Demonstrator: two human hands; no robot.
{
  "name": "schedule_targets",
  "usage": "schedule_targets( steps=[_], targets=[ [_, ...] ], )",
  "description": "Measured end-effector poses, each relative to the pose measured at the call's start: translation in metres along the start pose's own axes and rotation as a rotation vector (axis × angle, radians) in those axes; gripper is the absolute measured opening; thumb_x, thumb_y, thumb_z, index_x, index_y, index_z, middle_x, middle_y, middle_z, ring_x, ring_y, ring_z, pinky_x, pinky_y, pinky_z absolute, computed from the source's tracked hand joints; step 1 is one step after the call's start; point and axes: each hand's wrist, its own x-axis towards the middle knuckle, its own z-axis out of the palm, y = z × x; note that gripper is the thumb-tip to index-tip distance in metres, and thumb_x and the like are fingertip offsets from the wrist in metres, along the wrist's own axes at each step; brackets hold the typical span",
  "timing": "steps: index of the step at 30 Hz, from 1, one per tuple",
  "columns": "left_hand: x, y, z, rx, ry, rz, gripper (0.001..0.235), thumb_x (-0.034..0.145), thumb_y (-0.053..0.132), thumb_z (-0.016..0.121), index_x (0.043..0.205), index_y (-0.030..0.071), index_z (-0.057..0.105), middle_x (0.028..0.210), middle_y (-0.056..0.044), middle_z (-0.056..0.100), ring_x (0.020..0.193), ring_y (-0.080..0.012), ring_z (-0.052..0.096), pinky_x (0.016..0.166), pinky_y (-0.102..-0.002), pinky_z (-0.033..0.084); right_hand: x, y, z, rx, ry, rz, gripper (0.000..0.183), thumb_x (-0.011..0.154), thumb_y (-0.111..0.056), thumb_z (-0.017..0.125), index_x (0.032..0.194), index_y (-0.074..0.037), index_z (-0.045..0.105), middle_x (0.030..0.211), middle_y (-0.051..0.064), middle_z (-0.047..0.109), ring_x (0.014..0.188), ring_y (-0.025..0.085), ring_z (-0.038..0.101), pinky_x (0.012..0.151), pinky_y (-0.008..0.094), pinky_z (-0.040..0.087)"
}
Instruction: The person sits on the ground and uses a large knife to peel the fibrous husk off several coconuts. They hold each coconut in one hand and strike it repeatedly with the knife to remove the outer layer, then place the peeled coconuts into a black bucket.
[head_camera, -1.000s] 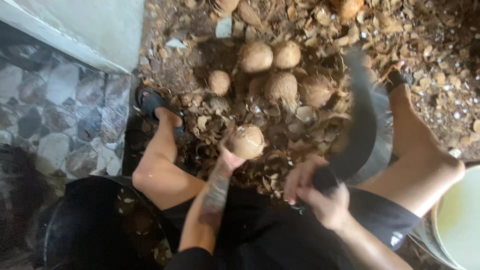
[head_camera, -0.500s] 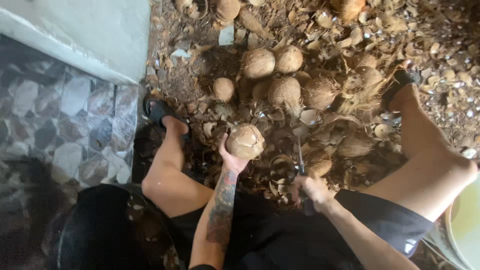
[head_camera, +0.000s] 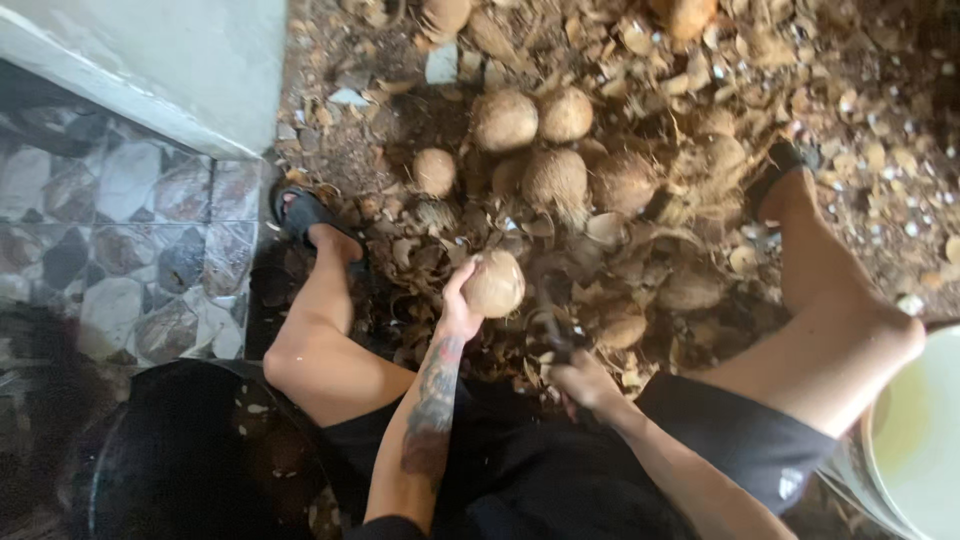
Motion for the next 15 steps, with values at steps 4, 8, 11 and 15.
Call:
schedule_targets(
  steps=[4, 8, 11, 15],
  targets=[
    [-0.012, 0.014, -0.004, -0.256, -0.039, -0.040, 0.059, 0.081, 0.050, 0.078, 0.129, 0.017, 0.071, 0.136, -0.016, 0.071, 0.126, -0.0378, 0.067, 0.112, -0.058, 0.050, -0.002, 0.015, -0.004, 0.188, 0.119, 0.171, 0.036, 0.077, -0.026, 0.074, 0.101, 0.001, 0.075, 0.066, 0.024, 0.072, 0.058, 0.039, 0.074, 0.055, 0.053, 0.059],
    [-0.006, 0.015, -0.006, -0.215, -0.021, -0.102, 0.053, 0.084, 0.041, 0.084, 0.127, 0.014, 0.071, 0.133, -0.012, 0.074, 0.123, -0.0356, 0.069, 0.110, -0.055, 0.051, -0.060, -0.054, -0.050, 0.086, 0.266, -0.498, 0.007, 0.070, -0.005, 0.072, 0.066, -0.010, 0.069, 0.050, 0.009, 0.065, 0.048, 0.029, 0.065, 0.057, 0.038, 0.054],
    [-0.025, 0.012, 0.003, -0.096, 0.139, -0.212, 0.059, 0.078, 0.051, 0.087, 0.121, 0.012, 0.074, 0.124, -0.020, 0.075, 0.112, -0.0419, 0.072, 0.103, -0.068, 0.052, -0.054, -0.067, -0.045, 0.068, 0.198, -0.399, 0.003, 0.070, -0.010, 0.071, 0.071, -0.007, 0.071, 0.050, 0.012, 0.066, 0.047, 0.030, 0.066, 0.058, 0.041, 0.054],
    [-0.037, 0.011, 0.023, -0.084, 0.176, -0.221, 0.067, 0.074, 0.046, 0.090, 0.130, 0.013, 0.070, 0.132, -0.019, 0.073, 0.122, -0.0454, 0.067, 0.106, -0.073, 0.046, -0.049, -0.062, -0.024, 0.069, 0.105, -0.198, 0.017, 0.071, -0.017, 0.070, 0.079, -0.002, 0.074, 0.050, 0.015, 0.066, 0.047, 0.033, 0.067, 0.060, 0.047, 0.055]
  ],
)
